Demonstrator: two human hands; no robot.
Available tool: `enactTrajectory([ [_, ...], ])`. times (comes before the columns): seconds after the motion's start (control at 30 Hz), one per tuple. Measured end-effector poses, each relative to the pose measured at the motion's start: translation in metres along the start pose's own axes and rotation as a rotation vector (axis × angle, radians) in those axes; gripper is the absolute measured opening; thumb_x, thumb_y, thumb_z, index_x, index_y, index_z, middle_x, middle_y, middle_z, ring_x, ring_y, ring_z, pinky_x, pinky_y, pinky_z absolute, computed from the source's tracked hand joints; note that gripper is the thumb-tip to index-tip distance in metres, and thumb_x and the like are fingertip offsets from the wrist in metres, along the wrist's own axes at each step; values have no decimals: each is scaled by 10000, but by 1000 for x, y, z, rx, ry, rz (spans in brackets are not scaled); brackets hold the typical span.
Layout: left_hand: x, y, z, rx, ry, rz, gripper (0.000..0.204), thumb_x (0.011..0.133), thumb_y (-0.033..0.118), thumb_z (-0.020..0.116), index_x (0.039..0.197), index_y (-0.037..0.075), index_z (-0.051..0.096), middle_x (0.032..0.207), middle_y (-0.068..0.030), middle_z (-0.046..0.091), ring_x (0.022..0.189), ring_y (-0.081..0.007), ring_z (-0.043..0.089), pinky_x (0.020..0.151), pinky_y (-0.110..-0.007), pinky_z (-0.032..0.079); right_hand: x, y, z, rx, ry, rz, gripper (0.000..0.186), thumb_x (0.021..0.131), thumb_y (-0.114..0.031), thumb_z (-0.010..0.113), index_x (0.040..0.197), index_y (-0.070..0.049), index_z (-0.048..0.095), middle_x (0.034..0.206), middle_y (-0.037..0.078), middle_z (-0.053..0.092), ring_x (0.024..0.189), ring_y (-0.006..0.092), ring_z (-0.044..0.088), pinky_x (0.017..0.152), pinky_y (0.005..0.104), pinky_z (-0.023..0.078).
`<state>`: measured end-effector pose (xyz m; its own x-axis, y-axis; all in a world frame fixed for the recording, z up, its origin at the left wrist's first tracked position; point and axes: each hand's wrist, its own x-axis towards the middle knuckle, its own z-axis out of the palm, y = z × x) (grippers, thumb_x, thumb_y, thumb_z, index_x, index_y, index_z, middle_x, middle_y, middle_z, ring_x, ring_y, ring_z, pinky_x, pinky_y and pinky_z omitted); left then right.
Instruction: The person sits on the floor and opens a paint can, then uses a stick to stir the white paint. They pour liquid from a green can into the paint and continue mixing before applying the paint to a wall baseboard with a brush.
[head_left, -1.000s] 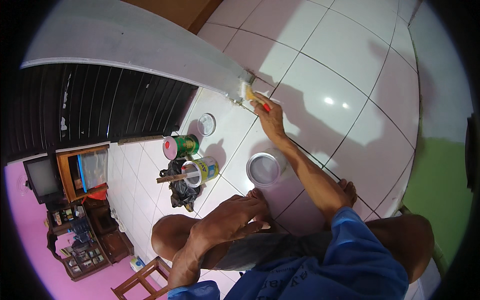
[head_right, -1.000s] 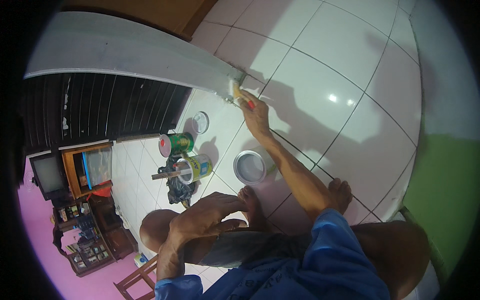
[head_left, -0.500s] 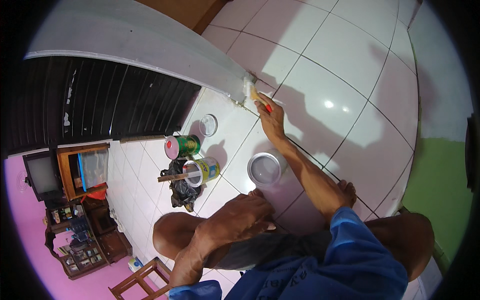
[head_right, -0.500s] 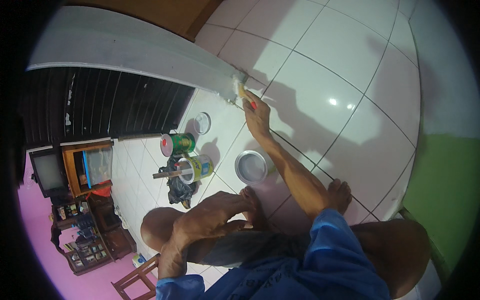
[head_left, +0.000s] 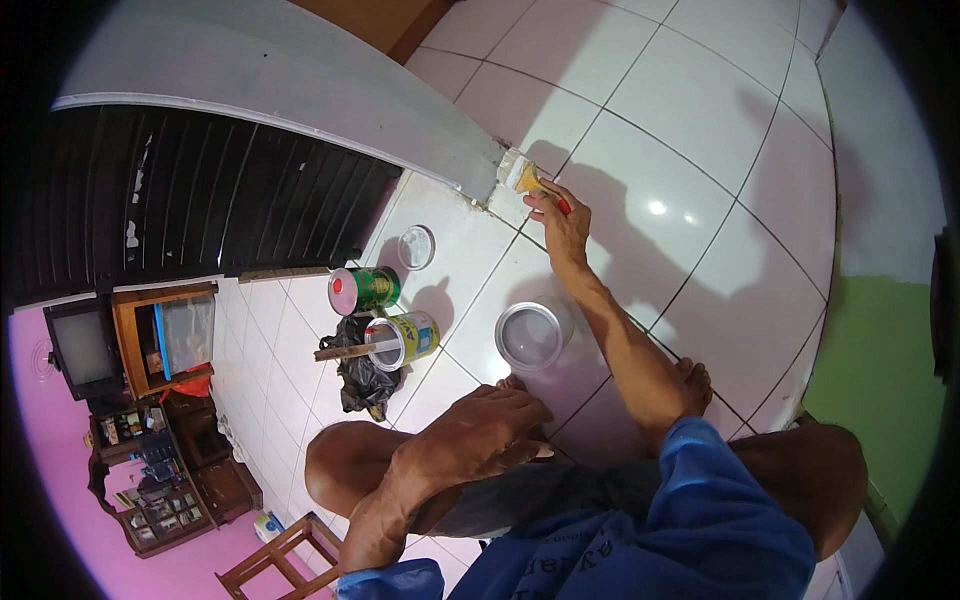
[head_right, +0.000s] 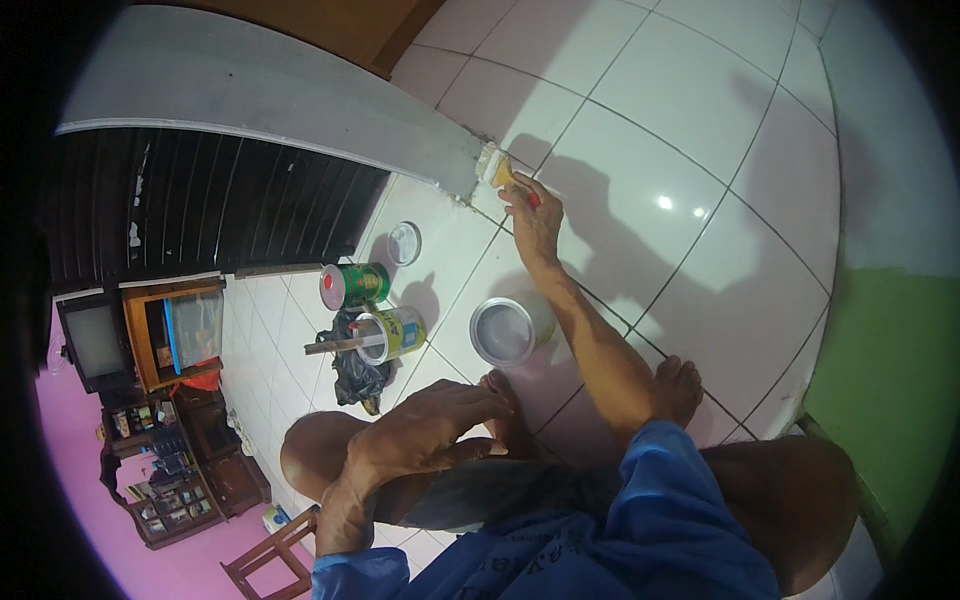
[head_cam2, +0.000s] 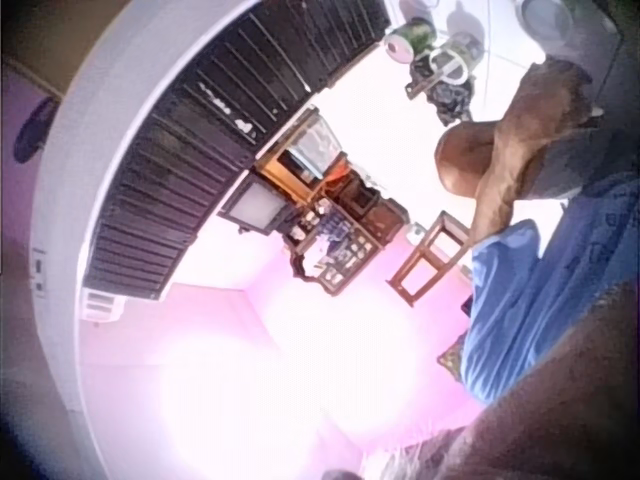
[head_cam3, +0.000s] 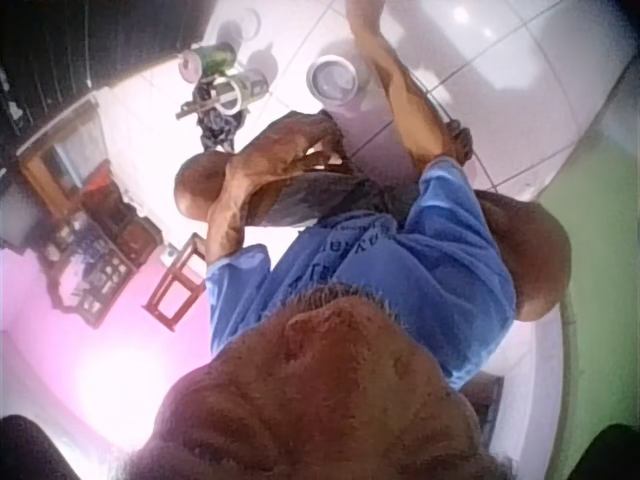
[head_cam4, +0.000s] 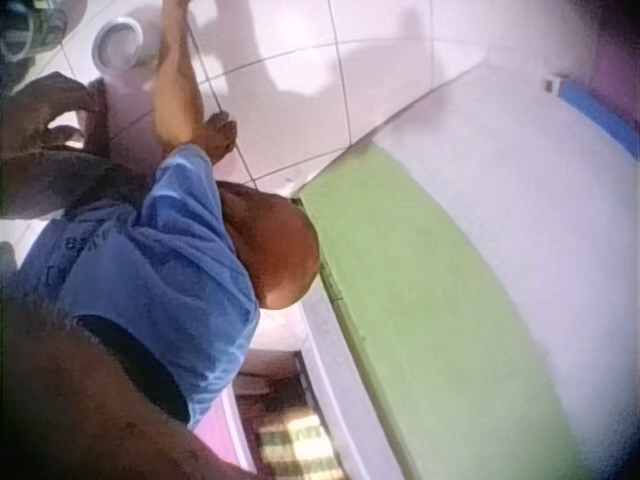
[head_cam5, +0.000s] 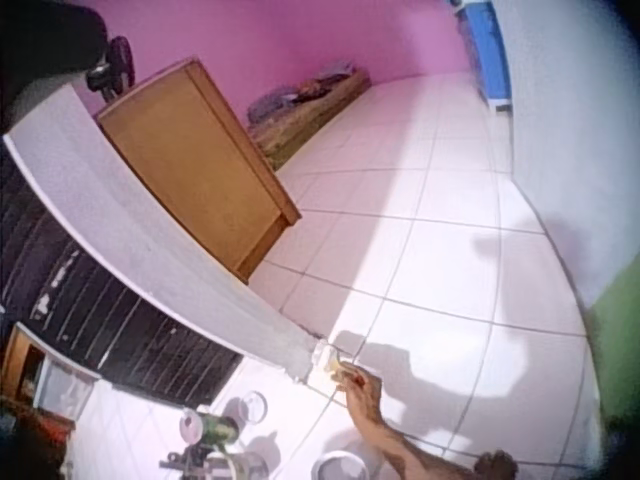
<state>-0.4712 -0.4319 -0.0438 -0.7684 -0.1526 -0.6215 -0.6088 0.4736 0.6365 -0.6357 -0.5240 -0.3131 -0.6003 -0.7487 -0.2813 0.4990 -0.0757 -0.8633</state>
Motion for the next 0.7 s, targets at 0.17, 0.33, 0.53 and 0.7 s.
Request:
enactTrajectory([
  [0.17,1,-1,3,-15,-11,25,421,916,180,746,1313,94,635,1245,-106,692,1193,-355,620,1048,-454,491,3,7,1,-107,-30,39,414,982,-146,657,1335,67,620,1131,180,743,1026,260,754,841,337,613],
  [0.33,2,-1,1,1,11,43,421,928,220,739,1299,58,623,1226,-129,679,1194,-355,612,1051,-454,480,4,13,16,45,-117,43,423,988,-165,653,1347,56,617,1150,179,738,1039,269,751,849,336,610],
  [0.53,-2,-2,7,-35,74,97,401,943,271,725,1222,5,614,1126,-161,653,1161,-346,601,1053,-448,452,5,-4,-6,74,-51,-66,410,982,-192,629,1305,60,643,1097,175,753,1037,274,753,854,347,603],
  [0.7,0,0,5,-72,29,117,391,958,286,708,1218,11,609,1090,-154,640,1139,-327,602,1089,-429,425,10,14,-11,-22,-1,9,385,968,-183,647,1273,52,660,1110,160,752,976,249,763,803,327,602],
])
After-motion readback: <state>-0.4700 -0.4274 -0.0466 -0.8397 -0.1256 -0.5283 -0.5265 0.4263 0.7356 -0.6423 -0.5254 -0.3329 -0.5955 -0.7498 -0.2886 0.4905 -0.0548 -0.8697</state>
